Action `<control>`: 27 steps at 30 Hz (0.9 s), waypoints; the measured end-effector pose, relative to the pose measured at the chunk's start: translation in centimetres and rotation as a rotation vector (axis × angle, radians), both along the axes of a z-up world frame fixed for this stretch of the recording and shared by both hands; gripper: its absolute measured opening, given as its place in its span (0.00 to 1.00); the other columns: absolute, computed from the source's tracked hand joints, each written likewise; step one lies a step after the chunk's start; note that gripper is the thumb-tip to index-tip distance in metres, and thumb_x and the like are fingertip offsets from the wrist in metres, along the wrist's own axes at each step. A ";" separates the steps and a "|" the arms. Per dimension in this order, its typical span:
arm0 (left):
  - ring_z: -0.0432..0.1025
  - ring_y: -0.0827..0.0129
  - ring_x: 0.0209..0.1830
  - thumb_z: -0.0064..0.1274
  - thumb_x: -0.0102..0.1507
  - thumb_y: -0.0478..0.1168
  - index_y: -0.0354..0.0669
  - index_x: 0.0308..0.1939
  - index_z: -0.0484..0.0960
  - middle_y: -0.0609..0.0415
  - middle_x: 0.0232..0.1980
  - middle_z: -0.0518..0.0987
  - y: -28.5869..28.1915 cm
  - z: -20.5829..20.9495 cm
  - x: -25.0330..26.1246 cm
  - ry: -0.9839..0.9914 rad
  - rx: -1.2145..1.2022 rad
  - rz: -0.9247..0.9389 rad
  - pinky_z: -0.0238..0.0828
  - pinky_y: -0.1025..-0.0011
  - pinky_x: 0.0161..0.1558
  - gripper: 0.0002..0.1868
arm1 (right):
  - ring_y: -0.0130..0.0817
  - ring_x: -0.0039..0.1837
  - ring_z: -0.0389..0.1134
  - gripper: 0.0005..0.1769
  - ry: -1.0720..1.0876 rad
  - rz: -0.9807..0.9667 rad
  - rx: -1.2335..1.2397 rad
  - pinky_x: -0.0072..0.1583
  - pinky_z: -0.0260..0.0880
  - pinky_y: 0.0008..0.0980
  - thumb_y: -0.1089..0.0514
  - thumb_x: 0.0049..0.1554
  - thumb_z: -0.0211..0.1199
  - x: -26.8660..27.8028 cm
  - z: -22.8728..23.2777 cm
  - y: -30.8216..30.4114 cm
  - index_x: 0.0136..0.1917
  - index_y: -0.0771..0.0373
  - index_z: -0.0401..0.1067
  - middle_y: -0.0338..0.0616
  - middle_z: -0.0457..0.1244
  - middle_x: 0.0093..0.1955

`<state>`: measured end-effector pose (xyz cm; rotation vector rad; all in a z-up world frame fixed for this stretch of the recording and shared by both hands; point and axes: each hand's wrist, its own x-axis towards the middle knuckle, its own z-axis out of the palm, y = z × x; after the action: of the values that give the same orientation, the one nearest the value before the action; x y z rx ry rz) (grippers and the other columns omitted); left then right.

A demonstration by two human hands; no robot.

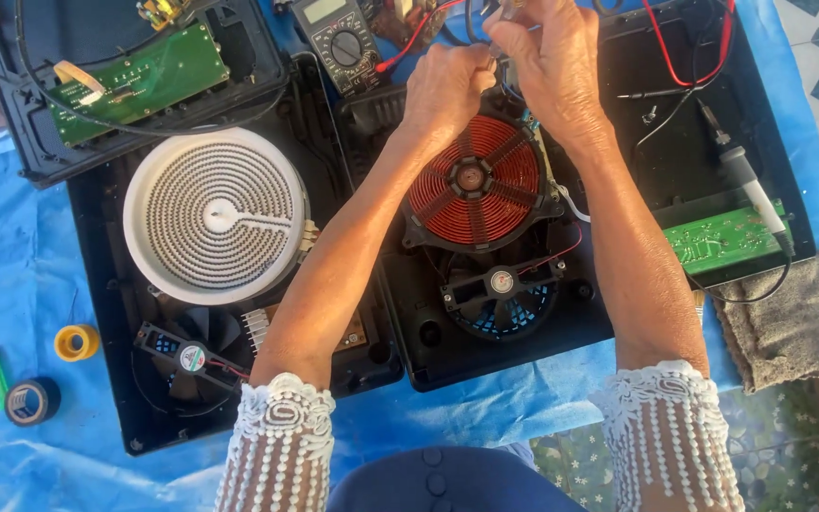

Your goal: The person uses a screwdriver to tighten screws on a red fan attached to a heatsink inside an open electronic device. They then connect a multimeter probe to a wire on the fan assembly to test the connection.

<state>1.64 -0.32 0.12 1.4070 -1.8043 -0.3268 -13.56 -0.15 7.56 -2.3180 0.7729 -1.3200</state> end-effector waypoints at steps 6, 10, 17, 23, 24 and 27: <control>0.63 0.71 0.16 0.55 0.53 0.27 0.45 0.20 0.75 0.65 0.17 0.71 0.6 0.4 0.3 0.044 0.033 -0.033 0.64 0.65 0.23 0.11 | 0.39 0.44 0.69 0.15 -0.038 0.064 0.052 0.47 0.74 0.35 0.77 0.63 0.62 0.5 0.9 0.9 0.62 0.73 0.68 0.54 0.69 0.46; 0.66 0.72 0.14 0.56 0.53 0.25 0.43 0.23 0.79 0.62 0.19 0.76 0.9 0.6 0.4 0.063 -0.047 -0.063 0.66 0.68 0.21 0.09 | 0.38 0.42 0.68 0.10 -0.029 0.087 0.053 0.47 0.75 0.35 0.76 0.63 0.61 0.6 0.9 1.0 0.58 0.75 0.69 0.55 0.68 0.45; 0.66 0.73 0.16 0.58 0.54 0.28 0.44 0.23 0.80 0.62 0.20 0.76 1.6 1.2 0.3 0.134 -0.008 -0.062 0.65 0.69 0.23 0.07 | 0.37 0.39 0.66 0.08 -0.033 0.070 -0.013 0.45 0.74 0.33 0.77 0.65 0.66 0.3 -0.1 0.5 0.54 0.75 0.68 0.51 0.65 0.42; 0.67 0.73 0.16 0.56 0.54 0.27 0.44 0.22 0.79 0.63 0.20 0.78 0.9 0.3 0.3 0.120 -0.058 -0.066 0.67 0.70 0.22 0.09 | 0.34 0.40 0.65 0.10 -0.008 0.049 -0.004 0.42 0.70 0.32 0.78 0.65 0.63 0.4 0.4 0.9 0.58 0.72 0.68 0.49 0.64 0.42; 0.69 0.73 0.17 0.57 0.54 0.28 0.44 0.22 0.79 0.62 0.21 0.79 0.9 0.1 0.4 0.101 -0.045 -0.061 0.68 0.69 0.23 0.08 | 0.35 0.38 0.63 0.11 0.025 0.072 -0.014 0.42 0.69 0.33 0.78 0.65 0.62 0.3 0.5 1.0 0.58 0.71 0.68 0.49 0.63 0.41; 0.76 0.74 0.19 0.56 0.59 0.32 0.40 0.27 0.84 0.56 0.28 0.86 0.6 -0.4 0.4 0.119 -0.034 -0.087 0.73 0.74 0.23 0.06 | 0.39 0.39 0.62 0.06 0.052 0.131 -0.077 0.42 0.66 0.34 0.79 0.65 0.61 -0.3 0.6 -0.2 0.55 0.76 0.72 0.53 0.65 0.45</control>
<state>2.07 0.30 -0.26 1.2608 -1.7683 -0.4147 -13.84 -0.31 8.16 -2.4269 0.5840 -1.2581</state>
